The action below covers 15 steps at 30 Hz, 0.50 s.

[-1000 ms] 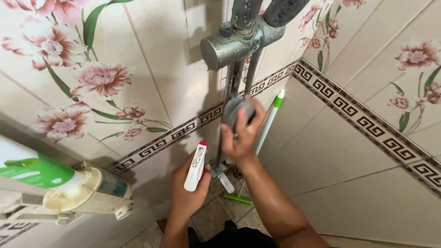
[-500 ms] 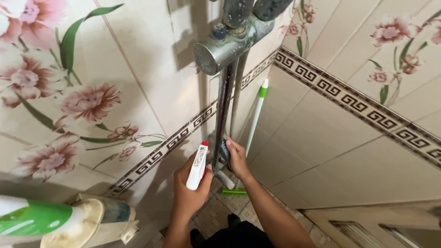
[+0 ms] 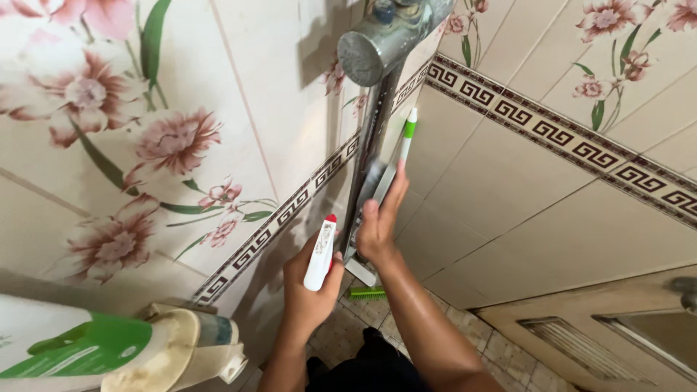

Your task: The person cleans a wall-mounted shower fixture and the surrounding tiled wall using a handheld brush and a spray bottle.

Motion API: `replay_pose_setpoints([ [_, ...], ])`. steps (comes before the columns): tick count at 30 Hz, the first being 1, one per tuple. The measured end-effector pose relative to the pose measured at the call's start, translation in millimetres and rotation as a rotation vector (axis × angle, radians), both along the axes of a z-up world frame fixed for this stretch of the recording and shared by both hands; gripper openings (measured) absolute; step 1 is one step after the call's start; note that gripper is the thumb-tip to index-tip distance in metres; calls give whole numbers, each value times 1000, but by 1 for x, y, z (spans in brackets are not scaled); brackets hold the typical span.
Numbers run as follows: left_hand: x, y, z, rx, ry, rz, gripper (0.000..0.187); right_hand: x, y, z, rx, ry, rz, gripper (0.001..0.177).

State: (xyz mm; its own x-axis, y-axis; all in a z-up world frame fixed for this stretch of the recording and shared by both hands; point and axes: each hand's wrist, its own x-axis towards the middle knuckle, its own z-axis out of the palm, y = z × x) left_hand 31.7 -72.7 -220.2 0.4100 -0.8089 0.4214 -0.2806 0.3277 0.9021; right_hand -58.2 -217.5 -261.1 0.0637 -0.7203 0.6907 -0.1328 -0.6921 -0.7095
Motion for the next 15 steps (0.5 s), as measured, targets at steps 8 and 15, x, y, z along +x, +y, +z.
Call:
replay_pose_setpoints([
  [8, 3, 20, -3, 17, 26, -127, 38, -6, 46, -120, 382, 182, 50, 89],
  [15, 3, 31, 6, 24, -14, -194, 39, 1, 51, -99, 233, 138, 88, 101],
])
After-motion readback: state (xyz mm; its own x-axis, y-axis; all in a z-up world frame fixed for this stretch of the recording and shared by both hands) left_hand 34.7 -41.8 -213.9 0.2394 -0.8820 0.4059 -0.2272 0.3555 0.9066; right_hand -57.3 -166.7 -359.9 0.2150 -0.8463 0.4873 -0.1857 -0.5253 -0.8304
